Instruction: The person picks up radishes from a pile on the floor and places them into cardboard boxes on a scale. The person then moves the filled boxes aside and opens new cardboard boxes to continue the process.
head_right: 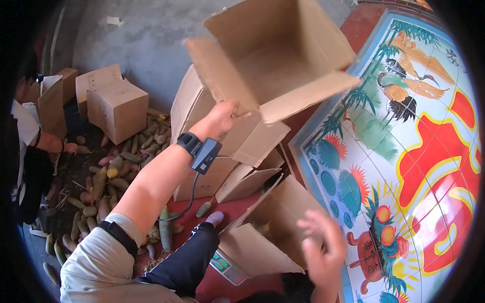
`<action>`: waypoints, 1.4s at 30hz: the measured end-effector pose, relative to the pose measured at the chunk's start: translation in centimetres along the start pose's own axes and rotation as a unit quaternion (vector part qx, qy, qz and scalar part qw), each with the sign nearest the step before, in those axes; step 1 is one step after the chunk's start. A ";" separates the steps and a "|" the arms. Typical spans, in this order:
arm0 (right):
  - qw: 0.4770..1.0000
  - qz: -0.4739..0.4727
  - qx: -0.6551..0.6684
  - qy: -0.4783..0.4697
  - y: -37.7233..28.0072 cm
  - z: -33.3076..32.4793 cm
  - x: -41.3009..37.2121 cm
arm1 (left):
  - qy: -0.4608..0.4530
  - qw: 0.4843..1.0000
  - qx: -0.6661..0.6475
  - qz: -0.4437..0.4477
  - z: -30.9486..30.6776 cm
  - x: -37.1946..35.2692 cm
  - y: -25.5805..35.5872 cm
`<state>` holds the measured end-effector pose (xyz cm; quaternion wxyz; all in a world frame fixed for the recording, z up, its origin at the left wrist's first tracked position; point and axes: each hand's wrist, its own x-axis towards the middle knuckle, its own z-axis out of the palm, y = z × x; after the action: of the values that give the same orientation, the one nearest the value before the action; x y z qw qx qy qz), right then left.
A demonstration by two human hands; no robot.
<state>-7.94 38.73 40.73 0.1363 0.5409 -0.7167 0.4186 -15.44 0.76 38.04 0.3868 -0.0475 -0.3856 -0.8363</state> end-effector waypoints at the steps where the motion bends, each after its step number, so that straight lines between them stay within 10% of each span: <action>1: 0.999 0.004 -0.020 -0.047 0.5 0.2 -1.1 | -0.009 0.996 -0.081 -0.033 -0.6 1.0 -1.2; 6: 0.994 0.068 -0.059 -0.063 1.7 0.9 -5.3 | 0.050 0.973 -0.223 -0.017 0.2 2.6 -3.2; 42: 0.978 0.206 0.005 -0.015 6.3 1.1 -13.3 | 0.038 0.996 0.035 -0.068 -5.2 0.1 0.1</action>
<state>-8.24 47.13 28.52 0.0339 0.3883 -0.8125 0.4334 -14.35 -2.89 34.56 0.3452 0.0243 -0.4018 -0.8478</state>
